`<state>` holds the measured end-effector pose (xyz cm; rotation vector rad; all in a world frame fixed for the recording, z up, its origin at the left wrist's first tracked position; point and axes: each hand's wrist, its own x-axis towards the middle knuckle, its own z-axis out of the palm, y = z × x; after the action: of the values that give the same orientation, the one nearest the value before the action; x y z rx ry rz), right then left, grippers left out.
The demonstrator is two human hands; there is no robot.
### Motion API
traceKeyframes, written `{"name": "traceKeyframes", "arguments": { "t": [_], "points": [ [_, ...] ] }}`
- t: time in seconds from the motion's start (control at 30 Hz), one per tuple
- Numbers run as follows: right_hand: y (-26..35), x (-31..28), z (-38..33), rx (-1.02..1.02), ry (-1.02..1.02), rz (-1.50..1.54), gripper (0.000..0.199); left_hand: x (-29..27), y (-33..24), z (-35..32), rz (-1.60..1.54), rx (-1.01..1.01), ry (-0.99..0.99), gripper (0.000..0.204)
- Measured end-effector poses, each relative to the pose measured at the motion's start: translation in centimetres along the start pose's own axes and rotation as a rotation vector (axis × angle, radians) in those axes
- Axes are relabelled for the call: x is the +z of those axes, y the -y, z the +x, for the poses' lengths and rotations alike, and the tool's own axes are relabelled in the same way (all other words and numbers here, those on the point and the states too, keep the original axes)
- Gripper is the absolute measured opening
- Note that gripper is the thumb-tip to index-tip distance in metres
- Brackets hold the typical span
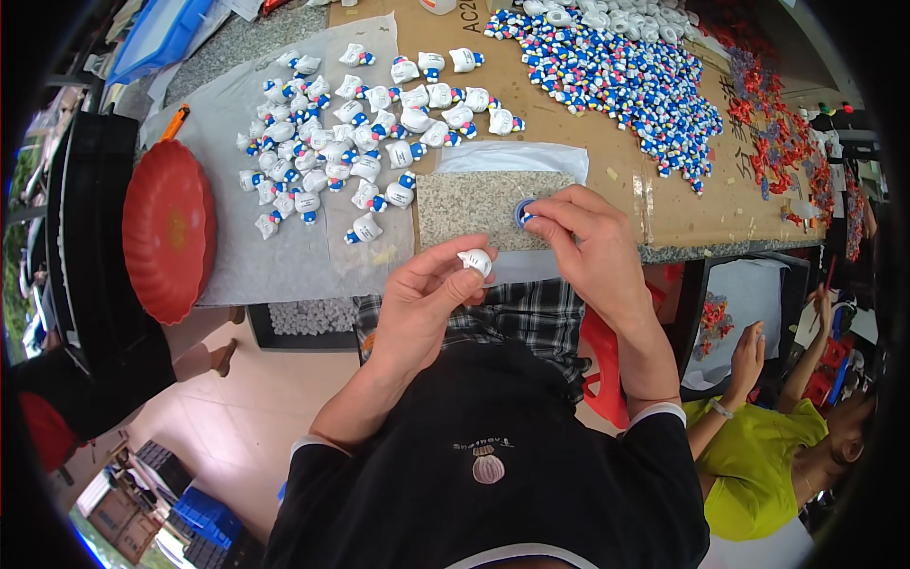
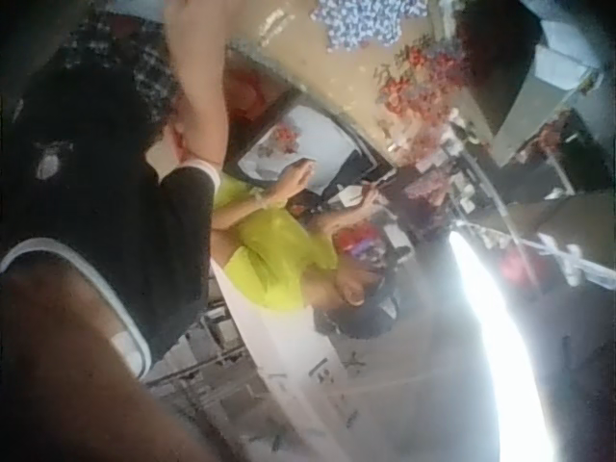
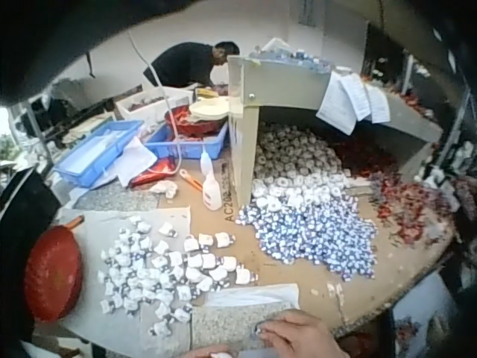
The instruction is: The person assembles small blue and white plastic components by hand, joining them to form figures.
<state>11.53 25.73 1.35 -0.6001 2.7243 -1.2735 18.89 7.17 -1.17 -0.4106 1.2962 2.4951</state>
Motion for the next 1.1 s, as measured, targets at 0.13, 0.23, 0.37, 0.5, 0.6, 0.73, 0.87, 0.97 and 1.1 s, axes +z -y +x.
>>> {"name": "traceKeyframes", "arguments": {
  "t": [0.13, 0.23, 0.37, 0.5, 0.6, 0.73, 0.87, 0.97, 1.1],
  "points": [
    [-0.4, 0.0, -0.7, 0.254, -0.049, 0.419, 0.014, 0.5, 0.0, 0.5, -0.018, 0.006, -0.026, 0.030],
    [-0.5, 0.3, -1.6, 0.249, -0.087, 0.713, 0.015, 1.0, 0.2, 1.1, 0.011, 0.008, -0.044, 0.028],
    [0.3, 0.6, -2.0, 0.184, -0.064, 0.702, 0.014, 1.3, 0.8, 1.6, 0.013, 0.072, -0.040, 0.026],
    [1.0, 1.4, -2.4, 0.186, -0.019, 0.612, 0.012, 1.7, 1.0, 1.5, -0.004, 0.154, 0.017, 0.025],
    [1.4, 1.8, -2.6, 0.206, -0.094, 0.776, 0.013, 1.8, 0.6, 1.5, 0.024, 0.179, 0.089, 0.023],
    [1.1, 2.3, -2.4, 0.181, -0.079, 0.816, 0.014, 1.3, -0.3, 1.4, 0.107, 0.179, 0.065, 0.022],
    [0.6, 1.6, -0.7, 0.222, -0.009, 0.879, 0.019, 2.0, -2.7, 2.5, 0.288, 0.240, 0.011, 0.024],
    [-1.6, -0.1, 1.3, 0.236, -0.165, 0.602, 0.027, -0.3, -4.6, 4.6, 0.798, 0.477, -0.241, 0.027],
    [-5.9, -3.0, 4.6, 0.171, -0.359, 0.131, 0.026, -3.5, -8.7, 6.8, 1.335, 0.666, -0.592, 0.031]
  ]
}}
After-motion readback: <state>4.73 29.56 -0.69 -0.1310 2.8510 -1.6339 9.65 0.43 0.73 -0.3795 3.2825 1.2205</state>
